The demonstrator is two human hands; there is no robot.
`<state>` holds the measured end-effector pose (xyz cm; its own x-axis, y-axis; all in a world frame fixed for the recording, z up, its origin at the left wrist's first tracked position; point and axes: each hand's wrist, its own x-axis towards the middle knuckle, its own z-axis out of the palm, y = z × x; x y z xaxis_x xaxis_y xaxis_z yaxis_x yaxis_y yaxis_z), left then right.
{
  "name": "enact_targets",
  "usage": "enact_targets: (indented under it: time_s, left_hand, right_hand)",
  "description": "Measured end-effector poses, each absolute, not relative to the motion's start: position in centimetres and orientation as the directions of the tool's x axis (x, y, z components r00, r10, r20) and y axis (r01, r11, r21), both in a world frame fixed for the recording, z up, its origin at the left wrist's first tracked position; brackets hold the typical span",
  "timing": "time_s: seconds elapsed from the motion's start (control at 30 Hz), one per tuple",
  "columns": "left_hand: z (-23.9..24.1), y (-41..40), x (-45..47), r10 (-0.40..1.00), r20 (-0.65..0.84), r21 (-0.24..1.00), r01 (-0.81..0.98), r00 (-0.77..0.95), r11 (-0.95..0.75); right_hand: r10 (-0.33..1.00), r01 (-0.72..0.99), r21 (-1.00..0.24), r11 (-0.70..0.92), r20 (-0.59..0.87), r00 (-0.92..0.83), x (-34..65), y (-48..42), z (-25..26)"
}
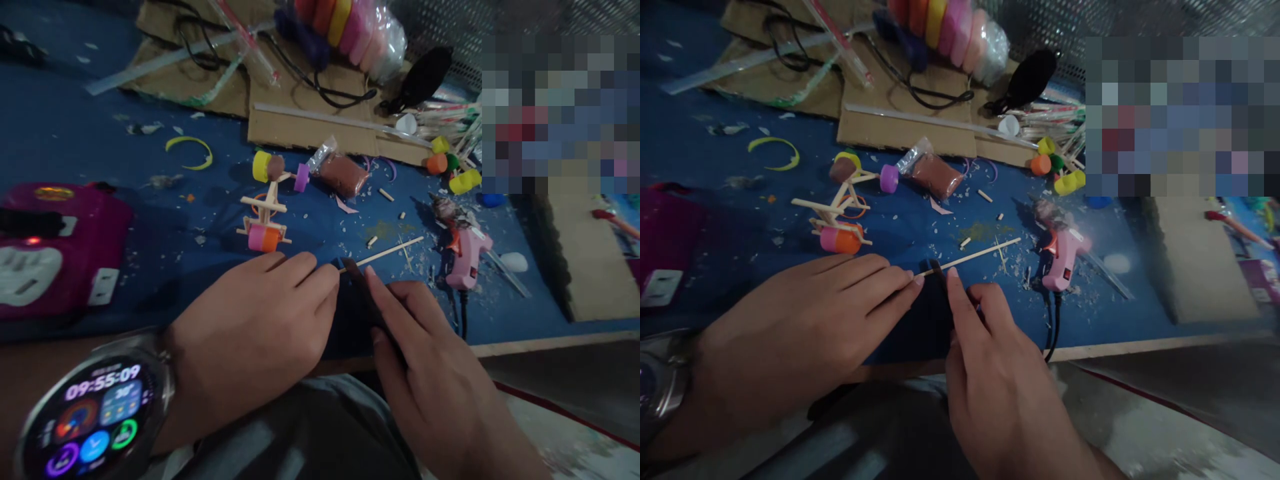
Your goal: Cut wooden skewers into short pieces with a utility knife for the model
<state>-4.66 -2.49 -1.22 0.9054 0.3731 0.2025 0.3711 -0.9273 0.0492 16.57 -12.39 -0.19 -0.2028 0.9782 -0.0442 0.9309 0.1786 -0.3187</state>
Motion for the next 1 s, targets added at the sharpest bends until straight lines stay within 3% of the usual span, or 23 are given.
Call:
enact_targets:
  time_s: [0.6,0.8,0.9,1.0]
  left_hand:
    - [-2.0,-2.2,-4.0,0.381,0.103,0.048,0.378,0.919,-0.925]
    - [-1.7,-1.9,-4.1,0.375,0.075,0.108,0.367,0.924,-0.924]
    - [-1.9,-1.8,-4.3,0.372,0.075,0.076,0.367,0.925,-0.927]
    - [-2.2,-1.7,-4.5,0.363,0.094,0.026,0.363,0.927,-0.932]
  right_hand:
    - [0.983,0.964,-0.202,0.172,-0.027,-0.181,15.9,-13.3,-0.6]
    - [0.976,0.939,-0.300,0.169,-0.083,-0.202,15.7,-12.0,0.3]
    - [0.977,0.918,-0.334,0.214,0.073,-0.201,18.6,-11.0,1.8]
    - [0.950,0.975,-0.197,0.099,0.312,-0.033,23.9,-8.4,3.2]
